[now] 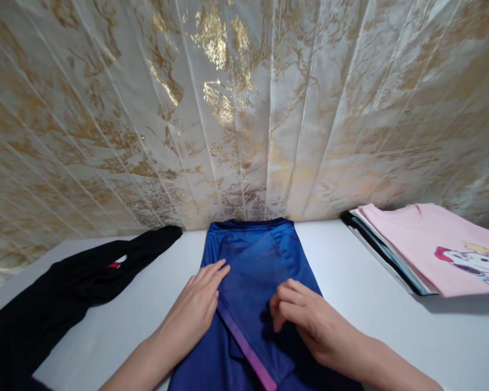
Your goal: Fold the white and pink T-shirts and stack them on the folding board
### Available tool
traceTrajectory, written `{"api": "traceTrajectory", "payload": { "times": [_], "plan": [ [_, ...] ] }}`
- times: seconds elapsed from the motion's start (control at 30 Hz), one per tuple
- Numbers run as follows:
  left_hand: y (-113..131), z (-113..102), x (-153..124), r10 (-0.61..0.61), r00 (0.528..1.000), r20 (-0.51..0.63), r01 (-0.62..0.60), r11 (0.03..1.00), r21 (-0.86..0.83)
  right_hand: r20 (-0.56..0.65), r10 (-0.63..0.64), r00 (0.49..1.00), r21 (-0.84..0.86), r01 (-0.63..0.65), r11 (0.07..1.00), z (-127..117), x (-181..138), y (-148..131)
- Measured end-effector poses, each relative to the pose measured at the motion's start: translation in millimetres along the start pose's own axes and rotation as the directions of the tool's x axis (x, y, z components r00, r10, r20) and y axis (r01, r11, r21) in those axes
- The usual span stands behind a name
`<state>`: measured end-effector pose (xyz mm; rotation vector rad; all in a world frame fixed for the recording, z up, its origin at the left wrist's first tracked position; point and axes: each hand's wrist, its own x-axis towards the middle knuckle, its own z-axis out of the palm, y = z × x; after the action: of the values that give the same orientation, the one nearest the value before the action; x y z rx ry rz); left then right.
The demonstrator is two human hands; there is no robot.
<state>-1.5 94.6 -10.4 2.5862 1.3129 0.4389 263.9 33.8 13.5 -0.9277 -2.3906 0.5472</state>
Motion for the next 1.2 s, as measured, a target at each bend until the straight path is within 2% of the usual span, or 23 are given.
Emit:
{"api": "traceTrajectory", "payload": {
  "times": [0.13,0.23,0.33,0.47,0.57,0.63,0.73,0.8,0.87,0.9,0.93,0.97,1.0,1.07,1.1,1.13,1.2],
  "plan": [
    [-6,-7,13,-0.123,0.991,-0.062,0.124,0.992,0.014,-0.005,0.045,0.999,0.037,-0.044,0.998,8,-6,10],
    [-3,-12,21,-0.180,0.983,-0.023,0.181,0.981,0.074,-0.039,0.089,0.995,0.003,-0.089,0.996,11,-8,18],
    [1,-16,25,-0.220,0.974,0.047,0.215,0.972,0.097,-0.033,0.111,0.993,-0.062,-0.113,0.992,6,-7,15],
    [-1,-21,31,-0.292,0.955,0.057,0.296,0.953,-0.060,-0.056,0.096,0.994,-0.063,-0.100,0.993,1,-4,-7],
    [-1,-20,38,-0.334,0.938,0.090,0.345,0.888,-0.303,-0.009,-0.009,1.000,-0.198,0.007,0.980,14,-3,-21],
    [2,-17,41,-0.359,0.908,0.213,0.418,0.764,-0.492,0.000,-0.076,0.997,-0.351,0.072,0.934,29,-4,-25],
    [9,-15,44,-0.358,0.832,0.423,0.550,0.434,-0.714,-0.074,-0.056,0.996,-0.403,0.022,0.915,44,-7,-25],
    [12,-16,45,-0.314,0.830,0.462,0.540,0.239,-0.807,-0.134,0.032,0.990,-0.257,-0.066,0.964,42,-9,-25],
    [13,-19,45,-0.286,0.844,0.453,0.507,0.151,-0.849,-0.191,0.182,0.964,-0.012,-0.188,0.982,33,-9,-23],
    [15,-22,43,-0.277,0.843,0.461,0.514,0.166,-0.841,-0.210,0.277,0.938,0.118,-0.257,0.959,28,-8,-22],
    [17,-25,40,-0.276,0.840,0.467,0.530,0.239,-0.813,-0.224,0.375,0.900,0.237,-0.323,0.916,24,-7,-20],
    [21,-28,36,-0.286,0.842,0.457,0.537,0.370,-0.758,-0.236,0.464,0.854,0.336,-0.376,0.863,20,-6,-18],
    [27,-31,31,-0.305,0.858,0.414,0.514,0.540,-0.666,-0.245,0.534,0.810,0.415,-0.410,0.812,18,-5,-16],
    [43,-35,16,-0.265,0.932,0.248,0.347,0.853,-0.390,-0.255,0.613,0.748,0.526,-0.424,0.737,16,-3,-11],
    [53,-34,8,-0.195,0.970,0.149,0.228,0.938,-0.261,-0.257,0.628,0.734,0.560,-0.417,0.716,17,-3,-9],
    [62,-31,1,-0.088,0.992,0.089,0.103,0.978,-0.183,-0.260,0.633,0.729,0.582,-0.405,0.706,18,-3,-8],
    [80,-19,-10,0.086,0.996,0.029,-0.082,0.989,-0.120,-0.273,0.628,0.729,0.601,-0.381,0.703,21,-3,-8]
  ]
}}
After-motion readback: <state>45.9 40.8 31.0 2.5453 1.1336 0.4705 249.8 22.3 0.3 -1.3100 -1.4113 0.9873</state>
